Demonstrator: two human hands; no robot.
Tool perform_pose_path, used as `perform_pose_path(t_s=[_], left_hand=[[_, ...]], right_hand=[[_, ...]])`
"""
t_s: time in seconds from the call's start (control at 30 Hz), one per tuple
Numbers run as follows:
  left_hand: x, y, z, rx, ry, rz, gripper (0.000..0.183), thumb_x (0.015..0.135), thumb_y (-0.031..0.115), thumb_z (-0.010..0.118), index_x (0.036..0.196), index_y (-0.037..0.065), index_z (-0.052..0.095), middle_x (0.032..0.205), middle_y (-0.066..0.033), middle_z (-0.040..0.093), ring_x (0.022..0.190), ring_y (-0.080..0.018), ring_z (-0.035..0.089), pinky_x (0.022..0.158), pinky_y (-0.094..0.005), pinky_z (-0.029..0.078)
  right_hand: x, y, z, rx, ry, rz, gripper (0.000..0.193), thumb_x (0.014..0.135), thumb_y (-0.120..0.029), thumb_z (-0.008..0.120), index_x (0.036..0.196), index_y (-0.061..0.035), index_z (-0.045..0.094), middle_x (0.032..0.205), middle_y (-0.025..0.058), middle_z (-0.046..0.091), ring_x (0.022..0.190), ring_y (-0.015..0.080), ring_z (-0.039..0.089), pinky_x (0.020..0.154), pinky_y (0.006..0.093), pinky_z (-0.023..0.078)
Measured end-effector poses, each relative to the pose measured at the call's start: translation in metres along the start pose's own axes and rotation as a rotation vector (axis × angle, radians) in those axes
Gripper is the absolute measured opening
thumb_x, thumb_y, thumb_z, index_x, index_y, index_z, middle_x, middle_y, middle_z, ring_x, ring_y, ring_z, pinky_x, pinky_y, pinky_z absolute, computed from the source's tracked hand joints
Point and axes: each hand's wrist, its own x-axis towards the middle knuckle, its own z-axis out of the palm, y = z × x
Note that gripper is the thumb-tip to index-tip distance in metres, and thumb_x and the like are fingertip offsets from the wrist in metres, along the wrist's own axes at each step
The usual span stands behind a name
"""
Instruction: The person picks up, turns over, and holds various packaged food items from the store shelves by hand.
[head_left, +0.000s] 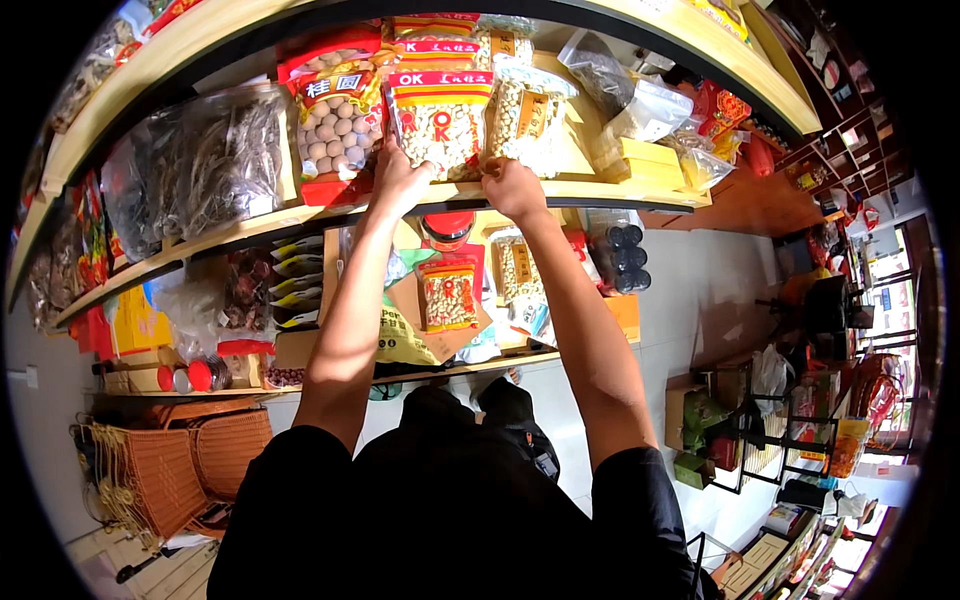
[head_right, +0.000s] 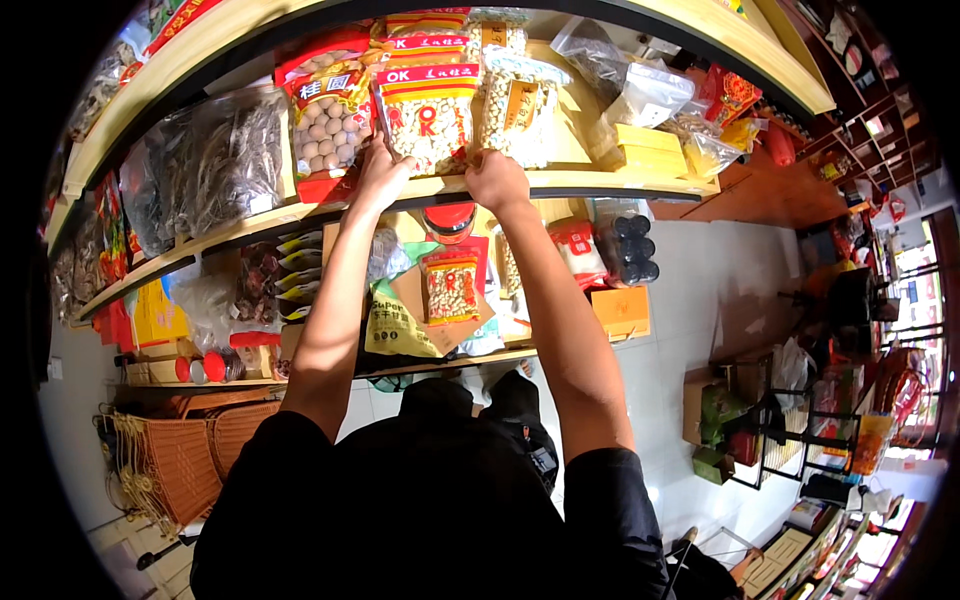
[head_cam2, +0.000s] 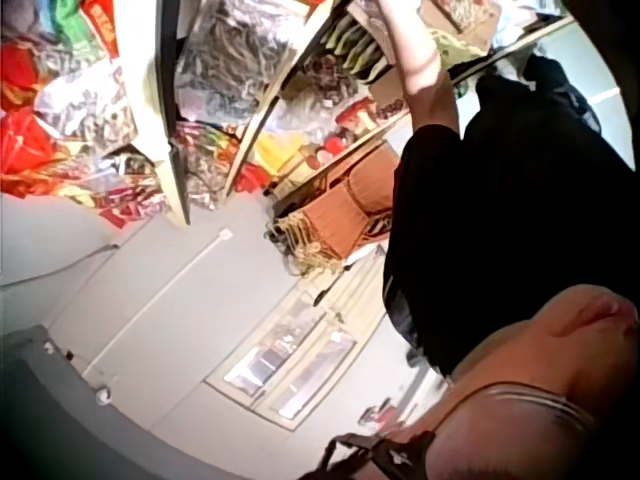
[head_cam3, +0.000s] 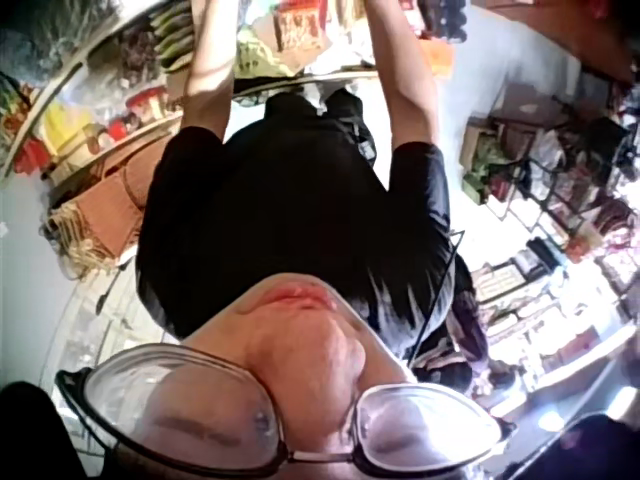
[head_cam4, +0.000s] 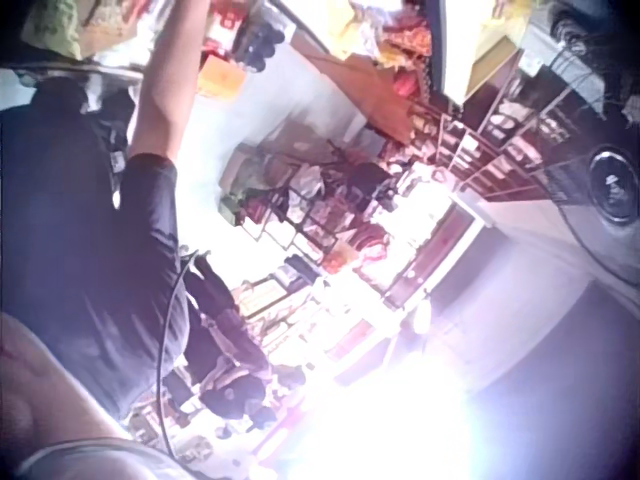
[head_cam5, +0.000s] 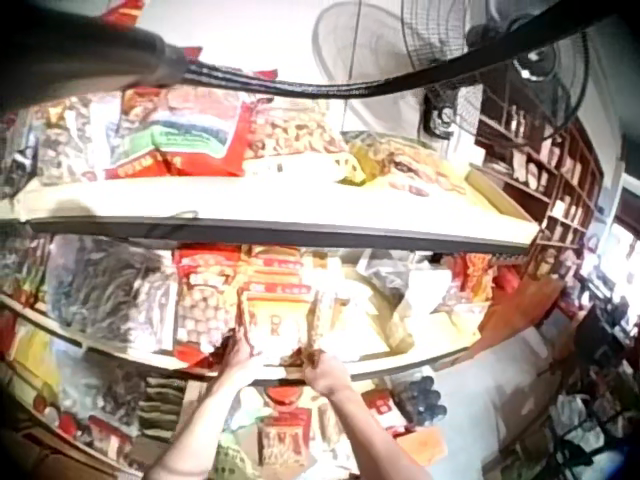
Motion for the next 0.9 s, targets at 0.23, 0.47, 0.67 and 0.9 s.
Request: perform_pose_path(t_s=[0.23,0.47,0.67,0.9], left_hand=[[0.011,-0.023,0.011,-0.400,0.060,-0.124,0.051,0.076,0.013,0.069,0.122,0.000,0.052,0.105,-0.0116,0.067,0.094,-0.0176,0.063,0.084,-0.0305,0.047],[-0.012,0.036,0.004,-0.422,-0.126,0.017,0.058,0.075,0.024,0.077,0.121,-0.002,0.052,0.107,-0.0148,0.064,0.091,-0.0185,0.063,0.081,-0.0325,0.050],[-0.054,0.075,-0.001,-0.458,-0.175,0.285,0.067,0.078,0.019,0.077,0.128,-0.006,0.040,0.124,-0.0232,0.050,0.117,-0.0299,0.051,0.101,-0.0380,0.043],[-0.134,0.051,-0.003,-0.413,-0.218,0.508,0.058,0.076,0.006,0.075,0.127,0.001,0.049,0.115,-0.0140,0.057,0.100,-0.0252,0.059,0.085,-0.0338,0.048]], right_hand=[[0.006,-0.028,0.009,-0.254,-0.104,0.079,0.036,0.083,-0.029,0.052,0.100,0.0010,0.062,0.099,0.0228,0.066,0.097,0.0350,0.064,0.089,0.0408,0.050],[-0.007,0.004,0.004,0.106,0.071,-0.026,0.042,0.079,-0.032,0.057,0.099,0.0040,0.063,0.093,0.0274,0.066,0.093,0.0402,0.062,0.086,0.0432,0.048],[-0.039,0.007,-0.006,0.609,0.031,0.097,0.054,0.084,-0.020,0.063,0.127,0.0026,0.039,0.102,0.0212,0.063,0.090,0.0295,0.064,0.084,0.0388,0.051],[-0.122,0.059,0.008,0.730,0.170,-0.213,0.061,0.075,0.000,0.073,0.125,-0.0010,0.038,0.114,0.0134,0.048,0.105,0.0233,0.052,0.088,0.0335,0.048]])
